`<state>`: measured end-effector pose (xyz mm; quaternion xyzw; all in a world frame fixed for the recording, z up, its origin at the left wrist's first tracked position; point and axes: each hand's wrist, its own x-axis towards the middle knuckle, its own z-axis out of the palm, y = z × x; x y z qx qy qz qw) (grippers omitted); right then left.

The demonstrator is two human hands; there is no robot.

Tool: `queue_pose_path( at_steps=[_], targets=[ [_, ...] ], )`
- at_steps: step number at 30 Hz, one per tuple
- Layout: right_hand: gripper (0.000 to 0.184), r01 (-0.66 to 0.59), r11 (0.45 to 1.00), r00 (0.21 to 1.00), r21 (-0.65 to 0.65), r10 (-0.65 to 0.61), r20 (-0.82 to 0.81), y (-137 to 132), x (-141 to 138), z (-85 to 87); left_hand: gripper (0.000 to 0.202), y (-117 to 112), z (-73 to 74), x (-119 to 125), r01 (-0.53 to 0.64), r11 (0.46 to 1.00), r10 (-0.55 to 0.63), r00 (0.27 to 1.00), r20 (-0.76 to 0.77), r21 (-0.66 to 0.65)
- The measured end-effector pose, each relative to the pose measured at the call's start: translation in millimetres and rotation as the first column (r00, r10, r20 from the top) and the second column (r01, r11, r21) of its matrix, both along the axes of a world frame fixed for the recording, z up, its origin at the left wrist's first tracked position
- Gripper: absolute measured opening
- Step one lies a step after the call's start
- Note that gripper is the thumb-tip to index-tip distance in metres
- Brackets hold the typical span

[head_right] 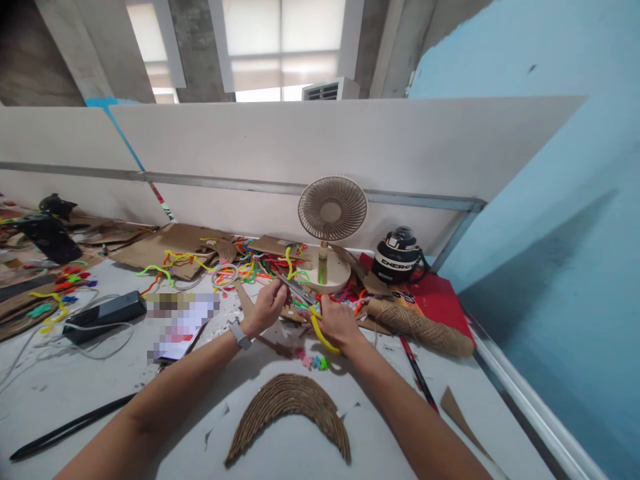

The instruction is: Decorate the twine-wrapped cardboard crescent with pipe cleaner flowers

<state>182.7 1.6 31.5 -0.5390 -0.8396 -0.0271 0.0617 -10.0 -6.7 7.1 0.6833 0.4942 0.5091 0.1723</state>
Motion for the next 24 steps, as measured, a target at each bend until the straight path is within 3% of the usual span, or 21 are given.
queue_pose_path(
  at_steps=[7, 13, 17, 24],
  targets=[
    [0.052, 0.026, 0.999, 0.999, -0.048, -0.024, 0.026, -4, -3, 5.7, 0.024, 0, 2.9, 0, 0.041, 0.998, -0.037, 0.996, 0.081, -0.041],
    [0.057, 0.099, 0.995, 0.995, -0.022, -0.098, 0.022, 4, 3, 13.4, 0.031, 4, 2.0, -1, 0.198, 0.977, -0.174, 0.958, 0.229, -0.085],
    [0.055, 0.19, 0.978, 0.979, -0.088, -0.182, 0.087, 20, 23, 21.7, 0.039, 5, 5.9, -1, 0.347, 0.93, -0.288, 0.893, 0.346, -0.122],
    [0.041, 0.124, 0.977, 0.987, -0.176, -0.104, 0.121, 33, 52, 26.1, 0.046, 0, 13.1, 2, 0.529, 0.82, -0.374, 0.784, 0.495, -0.217]
  ],
)
